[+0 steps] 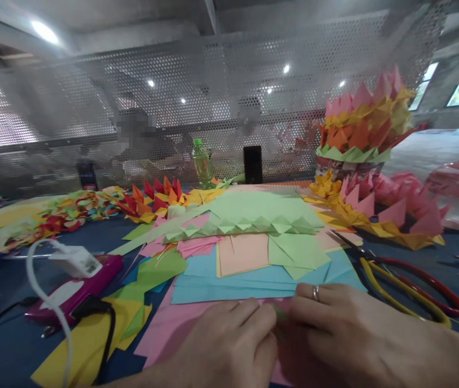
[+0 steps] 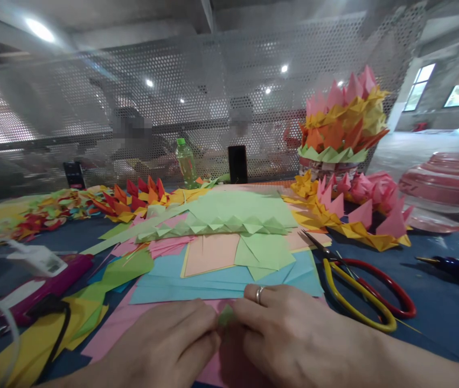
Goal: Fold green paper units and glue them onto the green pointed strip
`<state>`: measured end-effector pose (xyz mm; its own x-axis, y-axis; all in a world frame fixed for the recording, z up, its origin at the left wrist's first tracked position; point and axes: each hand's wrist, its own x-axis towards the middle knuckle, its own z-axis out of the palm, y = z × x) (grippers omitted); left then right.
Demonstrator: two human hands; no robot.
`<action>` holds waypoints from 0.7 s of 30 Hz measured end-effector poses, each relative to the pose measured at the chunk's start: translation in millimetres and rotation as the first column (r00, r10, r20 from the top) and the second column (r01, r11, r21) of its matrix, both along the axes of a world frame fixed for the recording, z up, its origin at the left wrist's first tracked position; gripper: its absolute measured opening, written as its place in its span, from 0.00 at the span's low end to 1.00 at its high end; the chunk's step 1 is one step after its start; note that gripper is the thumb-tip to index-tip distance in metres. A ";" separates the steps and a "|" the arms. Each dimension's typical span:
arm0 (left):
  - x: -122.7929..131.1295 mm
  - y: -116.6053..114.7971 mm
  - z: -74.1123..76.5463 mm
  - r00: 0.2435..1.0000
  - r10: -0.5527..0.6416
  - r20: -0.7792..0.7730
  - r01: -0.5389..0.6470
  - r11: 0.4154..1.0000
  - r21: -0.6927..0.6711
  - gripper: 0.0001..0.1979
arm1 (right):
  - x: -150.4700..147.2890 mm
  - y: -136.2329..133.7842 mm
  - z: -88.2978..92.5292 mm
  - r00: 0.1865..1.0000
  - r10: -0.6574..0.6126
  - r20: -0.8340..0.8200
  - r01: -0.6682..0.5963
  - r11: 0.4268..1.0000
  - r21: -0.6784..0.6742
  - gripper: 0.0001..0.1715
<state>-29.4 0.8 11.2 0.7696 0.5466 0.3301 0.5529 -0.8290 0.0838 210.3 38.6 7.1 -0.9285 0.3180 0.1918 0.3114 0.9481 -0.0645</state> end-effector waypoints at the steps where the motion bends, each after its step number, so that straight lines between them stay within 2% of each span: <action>1: 0.4 0.7 -2.5 1.000 0.006 -0.003 -0.006 1.000 0.024 0.16 | -1.0 -1.0 1.2 1.000 -0.003 0.015 0.003 1.000 0.009 0.08; 7: 0.0 2.7 -16.6 1.000 0.009 0.006 -0.010 0.987 0.162 0.21 | -0.5 -4.3 2.4 0.999 -0.051 -0.001 0.051 0.996 0.076 0.12; 15: -3.3 0.6 -15.3 0.999 0.007 -0.049 0.005 0.968 0.250 0.21 | -0.3 -7.0 0.4 0.995 -0.049 -0.083 0.058 0.993 0.107 0.18; 21: -1.1 3.1 -16.3 0.997 -0.042 -0.060 0.058 0.953 0.296 0.20 | -0.1 -3.6 -3.6 0.994 -0.052 -0.096 0.063 0.991 0.117 0.17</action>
